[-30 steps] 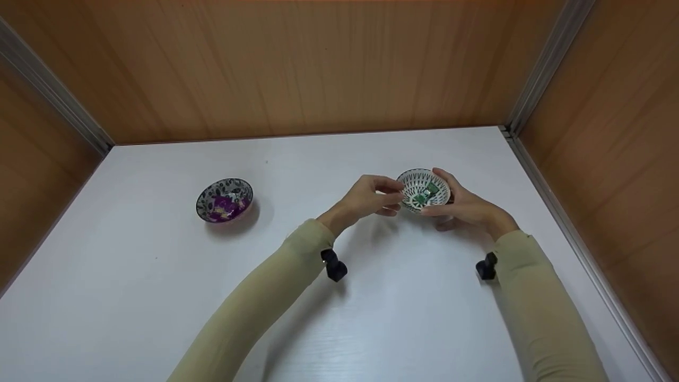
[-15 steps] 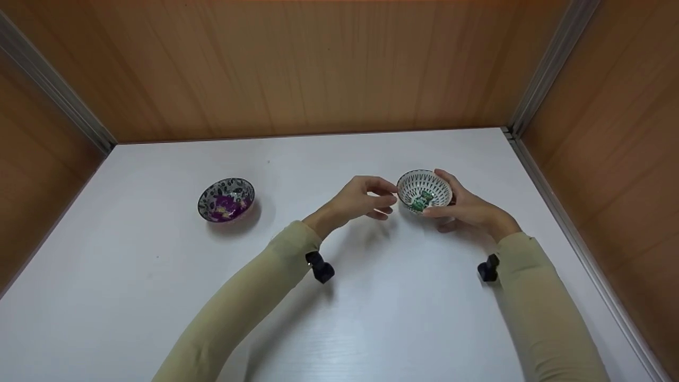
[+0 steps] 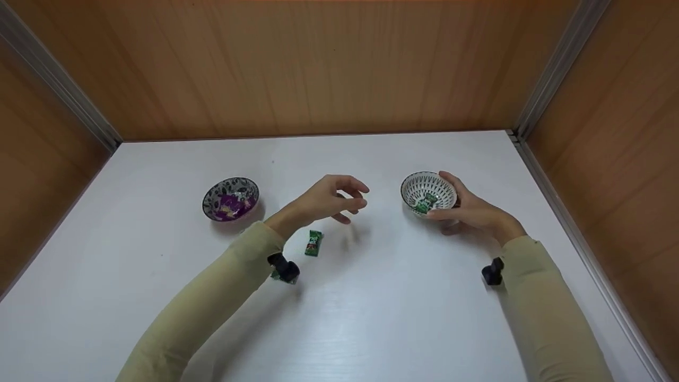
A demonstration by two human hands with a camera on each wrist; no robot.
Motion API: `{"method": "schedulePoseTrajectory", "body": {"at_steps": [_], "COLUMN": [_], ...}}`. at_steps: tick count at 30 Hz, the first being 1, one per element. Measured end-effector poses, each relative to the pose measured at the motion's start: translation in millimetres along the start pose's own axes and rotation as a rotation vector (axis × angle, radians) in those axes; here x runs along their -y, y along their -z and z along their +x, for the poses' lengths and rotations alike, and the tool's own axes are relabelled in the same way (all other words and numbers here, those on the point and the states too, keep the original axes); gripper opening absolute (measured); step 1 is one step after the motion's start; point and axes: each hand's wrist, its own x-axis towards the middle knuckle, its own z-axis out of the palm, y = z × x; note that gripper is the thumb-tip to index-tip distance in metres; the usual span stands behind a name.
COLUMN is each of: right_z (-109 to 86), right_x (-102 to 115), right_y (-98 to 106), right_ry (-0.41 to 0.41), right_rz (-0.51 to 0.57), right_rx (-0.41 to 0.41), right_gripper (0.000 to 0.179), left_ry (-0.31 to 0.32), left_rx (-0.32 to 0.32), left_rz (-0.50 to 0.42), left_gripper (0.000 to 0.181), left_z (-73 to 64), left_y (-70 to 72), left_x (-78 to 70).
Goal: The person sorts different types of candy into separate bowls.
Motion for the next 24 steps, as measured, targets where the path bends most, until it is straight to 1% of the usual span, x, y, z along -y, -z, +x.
{"method": "schedulePoseTrajectory", "body": {"at_steps": [4, 6, 8, 12, 14, 16, 18, 20, 24], "right_z": [-0.6, -0.9, -0.3, -0.6, -1.0, -0.5, 0.6, 1.4, 2.8], "right_x": [0.0, -0.5, 0.2, 1.5, 2.1, 2.5, 2.0, 0.7, -2.2], "right_y": [0.5, 0.7, 0.7, 1.7, 1.8, 1.5, 1.3, 1.3, 1.4], "right_ry": [-0.004, -0.004, -0.001, -0.001, -0.005, -0.007, -0.003, 0.003, 0.008], "right_rz": [-0.001, 0.002, -0.003, -0.013, -0.019, -0.024, -0.021, -0.018, 0.000], "right_rx": [-0.002, -0.001, 0.001, -0.006, -0.009, -0.007, -0.002, 0.002, 0.005], "right_gripper": [0.105, 0.105, 0.105, 0.105, 0.105, 0.106, 0.105, 0.104, 0.104], "left_ry": [0.000, 0.017, 0.043, 0.107, 0.134, 0.158, 0.180, 0.197, 0.211], "left_rx": [0.030, 0.044, 0.053, 0.068, 0.068, 0.063, 0.054, 0.045, 0.030], "left_rz": [0.097, 0.128, 0.169, 0.255, 0.274, 0.273, 0.260, 0.255, 0.274], "left_gripper": [0.023, 0.025, 0.029, 0.043, 0.050, 0.054, 0.056, 0.057, 0.056], "left_z": [-17.4, -26.2, -35.5, -50.1, -55.3, -59.9, -63.4, -65.3, -64.4], "left_y": [14.7, 21.8, 30.1, 46.5, 53.7, 59.3, 62.6, 63.0, 57.6], "left_x": [3.0, 6.9, 11.5, 23.0, 30.1, 36.9, 43.3, 48.9, 58.8]}}
